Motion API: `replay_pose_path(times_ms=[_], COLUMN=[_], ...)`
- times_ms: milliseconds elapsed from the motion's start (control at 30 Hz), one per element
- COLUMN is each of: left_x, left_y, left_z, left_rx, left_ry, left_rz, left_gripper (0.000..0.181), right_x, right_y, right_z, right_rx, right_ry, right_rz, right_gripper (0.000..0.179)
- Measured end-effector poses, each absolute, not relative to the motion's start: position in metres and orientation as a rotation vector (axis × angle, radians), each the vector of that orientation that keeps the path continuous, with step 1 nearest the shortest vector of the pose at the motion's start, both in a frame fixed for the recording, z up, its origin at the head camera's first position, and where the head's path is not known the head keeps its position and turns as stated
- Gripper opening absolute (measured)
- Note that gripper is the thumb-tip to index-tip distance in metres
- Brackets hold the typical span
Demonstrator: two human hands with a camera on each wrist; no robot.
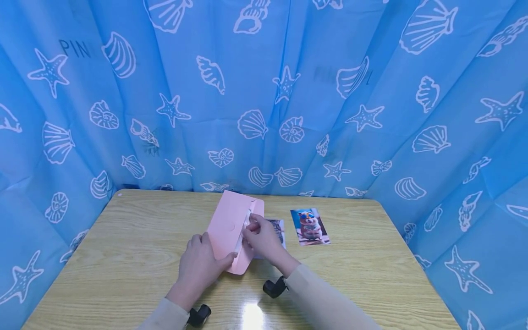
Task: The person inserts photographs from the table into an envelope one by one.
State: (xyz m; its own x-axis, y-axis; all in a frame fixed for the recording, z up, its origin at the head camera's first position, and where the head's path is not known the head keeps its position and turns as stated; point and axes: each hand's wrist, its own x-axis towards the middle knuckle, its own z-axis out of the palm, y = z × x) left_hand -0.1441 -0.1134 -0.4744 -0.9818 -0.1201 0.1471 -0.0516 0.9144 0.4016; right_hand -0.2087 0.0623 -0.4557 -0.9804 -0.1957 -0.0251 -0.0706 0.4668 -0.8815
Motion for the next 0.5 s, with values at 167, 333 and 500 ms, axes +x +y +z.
replay_pose_path(times_ms=[167, 333, 500], left_x=[-0.145, -0.147, -0.146], left_y=[-0.115, -0.117, -0.119], left_z=[-0.476, -0.478, -0.479], left_rx=[0.143, 0.153, 0.155], left_ry=[-2.927, -2.951, -2.964], left_rz=[-0.600, -0.584, -0.569], left_gripper=[0.096, 0.099, 0.098], right_x=[-0.210, -0.212, -0.216], right_y=[0.073, 0.087, 0.103], right_z=[-0.451, -0.448, -0.445], right_rx=[-0.233, -0.218, -0.176], right_ry=[2.632, 2.692, 2.688], right_rz=[-1.538, -1.523, -1.572], right_gripper=[0.058, 0.058, 0.058])
